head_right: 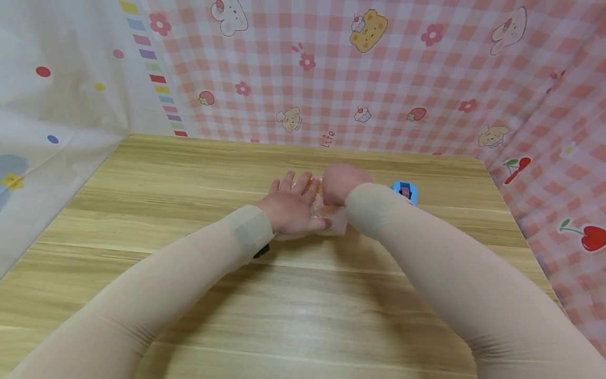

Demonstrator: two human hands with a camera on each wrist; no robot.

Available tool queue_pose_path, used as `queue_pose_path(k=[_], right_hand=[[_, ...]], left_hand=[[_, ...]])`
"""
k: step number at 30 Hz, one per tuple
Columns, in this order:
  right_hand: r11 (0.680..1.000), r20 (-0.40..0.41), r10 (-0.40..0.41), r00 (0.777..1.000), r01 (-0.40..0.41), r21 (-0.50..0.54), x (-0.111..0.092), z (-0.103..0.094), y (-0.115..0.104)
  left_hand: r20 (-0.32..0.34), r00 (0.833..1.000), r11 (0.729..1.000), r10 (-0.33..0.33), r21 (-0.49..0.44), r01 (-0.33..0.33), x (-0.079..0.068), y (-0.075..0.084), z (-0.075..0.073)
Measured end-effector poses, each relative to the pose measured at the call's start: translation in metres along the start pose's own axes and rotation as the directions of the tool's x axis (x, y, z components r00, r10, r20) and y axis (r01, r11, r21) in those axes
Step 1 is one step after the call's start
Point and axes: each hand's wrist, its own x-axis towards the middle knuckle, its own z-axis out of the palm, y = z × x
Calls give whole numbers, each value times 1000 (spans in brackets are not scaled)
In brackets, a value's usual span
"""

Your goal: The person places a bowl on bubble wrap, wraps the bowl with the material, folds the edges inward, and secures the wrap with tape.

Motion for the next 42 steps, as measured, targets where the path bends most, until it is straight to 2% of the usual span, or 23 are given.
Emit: queue_pose_path(k=[14, 21, 28, 32, 38, 42], right_hand=[[999, -9, 29, 1000, -28, 46, -1, 4, 8], [991, -10, 64, 998, -62, 122, -2, 7, 14], [988, -42, 72, 997, -66, 139, 0, 11, 19], [981, -54, 93, 994, -82, 175, 2, 17, 20], [954, -55, 160, 986, -140, 267, 2, 25, 17], [948, -56, 170, 984, -148, 281, 2, 28, 17]], left_hand=[[-7, 1000, 1000, -1, 16, 1, -1, 1, 0], [-15, 1000, 1000, 0, 30, 0, 0, 2, 0], [-5, 1000, 999, -8, 37, 8, -2, 2, -1], [-3, 1000, 999, -12, 30, 12, -1, 2, -1], [7, 1000, 1000, -16, 15, 16, -1, 2, -1], [-3, 1000, 1000, -11, 5, 12, 0, 1, 1]])
